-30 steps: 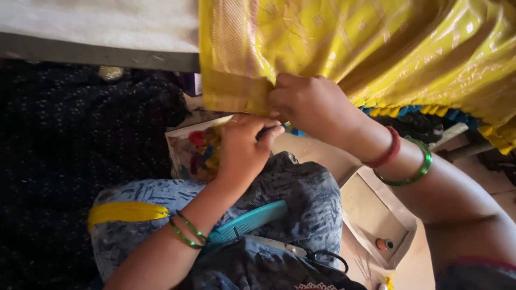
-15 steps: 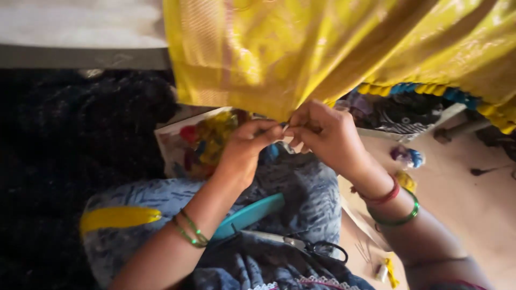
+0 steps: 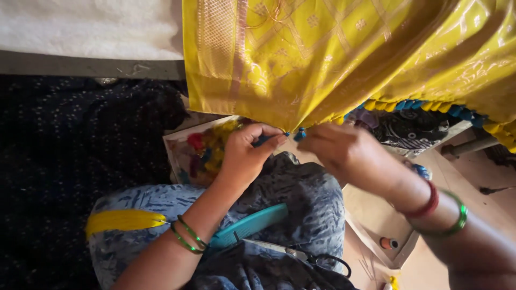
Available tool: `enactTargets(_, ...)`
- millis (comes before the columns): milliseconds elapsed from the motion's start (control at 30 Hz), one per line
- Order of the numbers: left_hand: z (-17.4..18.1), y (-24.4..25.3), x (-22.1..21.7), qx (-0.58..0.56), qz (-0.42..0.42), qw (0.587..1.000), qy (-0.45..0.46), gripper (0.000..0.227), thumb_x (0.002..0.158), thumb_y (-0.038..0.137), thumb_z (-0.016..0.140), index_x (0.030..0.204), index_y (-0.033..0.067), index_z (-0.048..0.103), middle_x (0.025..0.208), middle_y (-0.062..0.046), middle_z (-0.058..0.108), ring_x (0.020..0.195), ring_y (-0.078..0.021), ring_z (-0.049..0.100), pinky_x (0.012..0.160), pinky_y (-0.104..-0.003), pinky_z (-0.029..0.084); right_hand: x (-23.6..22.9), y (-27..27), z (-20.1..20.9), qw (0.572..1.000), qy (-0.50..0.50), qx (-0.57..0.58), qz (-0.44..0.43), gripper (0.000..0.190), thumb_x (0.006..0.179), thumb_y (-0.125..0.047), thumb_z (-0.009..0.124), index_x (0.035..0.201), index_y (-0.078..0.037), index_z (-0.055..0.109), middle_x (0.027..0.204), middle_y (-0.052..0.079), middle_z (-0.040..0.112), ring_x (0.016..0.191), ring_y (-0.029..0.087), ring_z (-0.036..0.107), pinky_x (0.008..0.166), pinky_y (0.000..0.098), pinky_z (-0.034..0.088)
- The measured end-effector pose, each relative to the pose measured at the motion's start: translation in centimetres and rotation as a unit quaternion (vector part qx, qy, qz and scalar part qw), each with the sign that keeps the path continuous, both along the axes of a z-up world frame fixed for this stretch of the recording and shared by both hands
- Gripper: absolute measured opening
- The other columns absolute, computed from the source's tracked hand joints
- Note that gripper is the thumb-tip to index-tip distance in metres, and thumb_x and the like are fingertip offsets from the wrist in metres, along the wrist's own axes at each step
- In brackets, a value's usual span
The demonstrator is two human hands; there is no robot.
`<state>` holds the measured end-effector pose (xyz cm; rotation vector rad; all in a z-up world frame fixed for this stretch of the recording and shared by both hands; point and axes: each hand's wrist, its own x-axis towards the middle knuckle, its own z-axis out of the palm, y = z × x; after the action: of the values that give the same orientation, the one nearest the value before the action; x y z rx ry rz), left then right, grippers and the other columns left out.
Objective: Apply tassels and decorative elements to the border of a saree.
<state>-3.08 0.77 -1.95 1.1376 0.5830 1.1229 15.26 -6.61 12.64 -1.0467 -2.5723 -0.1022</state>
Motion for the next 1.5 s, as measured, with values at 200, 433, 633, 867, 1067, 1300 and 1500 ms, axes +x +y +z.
enactTargets(200, 3.2, -1.1, -1.1, 0.302, 0.184, 0.923, 0.151, 0.01, 0.085, 0.011, 0.079, 0.092, 0.0064, 0.073, 0.095, -0.009, 0.074, 0.097, -0.0285, 0.068, 0.088, -0.039, 0.052, -4.3, 4.9, 2.3, 0.991, -0.127, 0.01, -0.044, 0.018, 0.08, -0.009, 0.073, 0.098, -0.012, 0.072, 0.093, 0.008, 0.06, 0.075, 0.029, 0.068, 0.06, 0.041, 0.053)
enactTargets(433, 5.2, -2.0, -1.4, 0.535, 0.316, 0.717, 0.315, 0.025, 0.072, 0.007, 0.074, 0.097, 0.0081, 0.072, 0.091, -0.009, 0.069, 0.094, -0.0324, 0.065, 0.081, -0.051, 0.045, -4.0, 4.7, 1.0, 0.997, -0.057, 0.032, -0.031, 0.009, 0.078, -0.011, 0.072, 0.086, -0.01, 0.068, 0.09, 0.007, 0.063, 0.08, 0.031, 0.069, 0.064, 0.0419, 0.055)
enactTargets(633, -2.9, 0.6, 3.0, -0.008, -0.005, 0.998, 0.067, 0.017, 0.093, 0.017, 0.076, 0.104, 0.0037, 0.073, 0.1, -0.004, 0.072, 0.094, -0.0154, 0.062, 0.085, -0.033, 0.05, -3.3, 0.7, -2.1, 0.899, 0.198, -0.134, -0.368, 0.024, 0.089, -0.011, 0.073, 0.112, -0.005, 0.067, 0.086, 0.009, 0.077, 0.064, 0.019, 0.075, 0.06, 0.0321, 0.057)
enactTargets(867, 0.9, -1.7, 1.6, 0.08, 0.111, 0.985, 0.107, 0.021, 0.086, 0.015, 0.082, 0.099, 0.0003, 0.076, 0.091, -0.004, 0.076, 0.08, -0.0104, 0.067, 0.077, -0.027, 0.053, -0.1, 2.1, -8.8, 0.707, 0.59, -0.325, -0.216, 0.013, 0.091, -0.005, 0.071, 0.099, 0.005, 0.072, 0.081, 0.007, 0.073, 0.068, 0.013, 0.069, 0.061, 0.0266, 0.057)
enactTargets(1067, 0.8, -1.4, 0.7, 0.155, 0.144, 0.969, 0.125, 0.025, 0.087, 0.019, 0.08, 0.098, 0.0014, 0.066, 0.083, -0.003, 0.07, 0.072, -0.0085, 0.065, 0.066, -0.026, 0.053, -0.8, 2.4, -8.4, 0.78, 0.501, -0.276, -0.252, 0.016, 0.091, -0.014, 0.075, 0.094, 0.002, 0.075, 0.071, -0.001, 0.064, 0.062, 0.005, 0.054, 0.053, 0.0226, 0.041)
enactTargets(1300, 3.6, 0.0, -1.0, 0.144, 0.054, 0.957, 0.247, 0.029, 0.088, 0.031, 0.08, 0.084, 0.0026, 0.076, 0.075, -0.004, 0.073, 0.073, -0.0091, 0.067, 0.071, -0.028, 0.053, -0.8, 2.2, -7.9, 0.842, 0.42, -0.229, -0.25, 0.016, 0.092, -0.016, 0.074, 0.092, 0.0, 0.074, 0.07, -0.003, 0.064, 0.063, 0.002, 0.051, 0.053, 0.0226, 0.04)
enactTargets(1500, 3.7, 0.8, -2.0, 0.271, 0.196, 0.899, 0.282, 0.018, 0.076, 0.018, 0.085, 0.087, 0.0048, 0.08, 0.083, -0.009, 0.072, 0.081, -0.0159, 0.067, 0.074, -0.032, 0.052, -0.9, 2.4, -7.5, 0.812, 0.451, -0.265, -0.258, 0.016, 0.09, -0.016, 0.074, 0.094, -0.001, 0.075, 0.071, -0.002, 0.069, 0.057, 0.003, 0.058, 0.051, 0.0222, 0.046)
